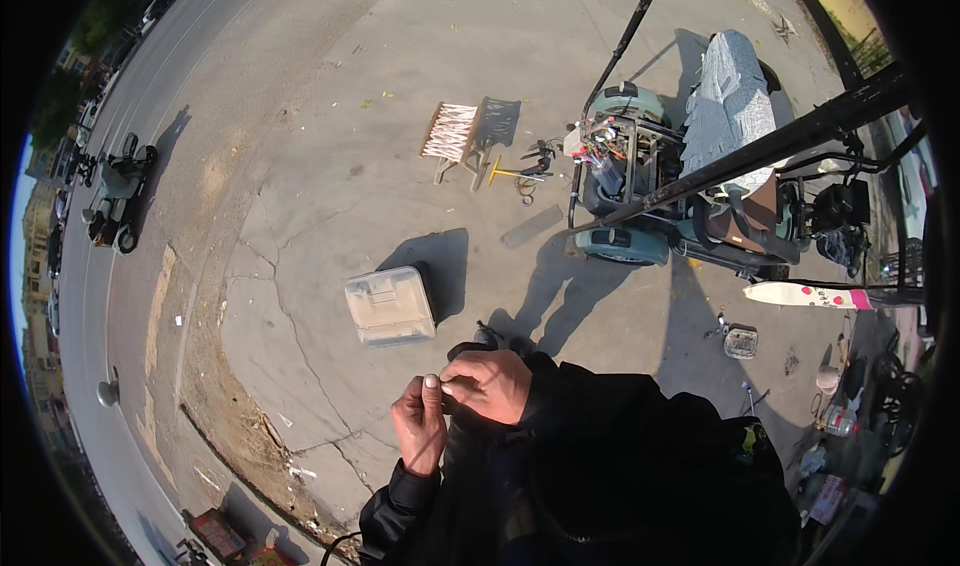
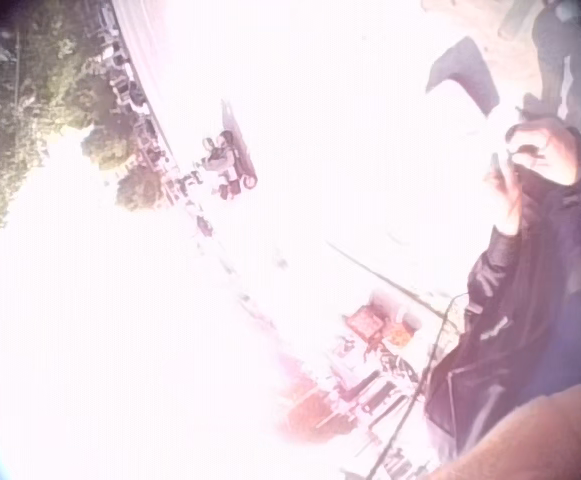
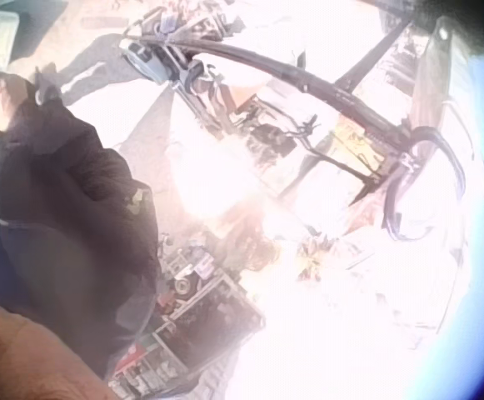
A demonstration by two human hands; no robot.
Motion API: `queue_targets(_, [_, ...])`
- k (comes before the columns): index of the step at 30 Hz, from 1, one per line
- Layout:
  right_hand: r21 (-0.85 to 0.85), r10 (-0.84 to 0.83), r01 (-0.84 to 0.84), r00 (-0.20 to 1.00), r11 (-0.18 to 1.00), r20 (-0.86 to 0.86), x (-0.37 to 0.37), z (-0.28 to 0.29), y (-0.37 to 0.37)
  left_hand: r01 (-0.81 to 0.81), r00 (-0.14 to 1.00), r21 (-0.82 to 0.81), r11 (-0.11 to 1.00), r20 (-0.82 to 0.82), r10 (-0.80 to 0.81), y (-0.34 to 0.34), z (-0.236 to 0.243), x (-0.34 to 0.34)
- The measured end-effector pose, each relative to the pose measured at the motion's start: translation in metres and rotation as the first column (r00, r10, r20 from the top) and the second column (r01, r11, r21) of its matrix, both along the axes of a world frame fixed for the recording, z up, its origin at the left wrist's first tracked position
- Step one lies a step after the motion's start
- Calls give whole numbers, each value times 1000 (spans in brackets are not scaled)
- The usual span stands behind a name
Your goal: The person works on the exposed wiring of a small electric vehicle, using a screwdriver to tighten connections and then stripping and twisting wires by hand. The person handles a silver control box and multiple colored wires within the vehicle's chassis.
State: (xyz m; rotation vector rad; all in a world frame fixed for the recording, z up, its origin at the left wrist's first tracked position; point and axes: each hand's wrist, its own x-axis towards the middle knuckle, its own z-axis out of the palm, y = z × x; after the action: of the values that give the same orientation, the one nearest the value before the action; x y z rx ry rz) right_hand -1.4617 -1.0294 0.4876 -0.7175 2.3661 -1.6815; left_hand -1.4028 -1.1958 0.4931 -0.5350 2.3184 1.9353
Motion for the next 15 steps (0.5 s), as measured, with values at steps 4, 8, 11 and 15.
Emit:
queue_targets(4, [-73,-164,166,986,983,26,-76,-19,-13,138,990,-61,989,44,-135,-15,-20,-100])
queue_targets(8, [17,-263,263,956,965,132,-154,-43,-19,311,950,-52,949,62,-307,-27,-51,-207])
queue_targets(11, [70,-347,342,893,937,286,-217,-58,-28,354,909,124,927,186,-373,-32,-68,-290])
queue_targets(15, [3,-468,478,859,879,208,-271,-71,-31,498,808,117,859,296,-509,-41,-73,-360])
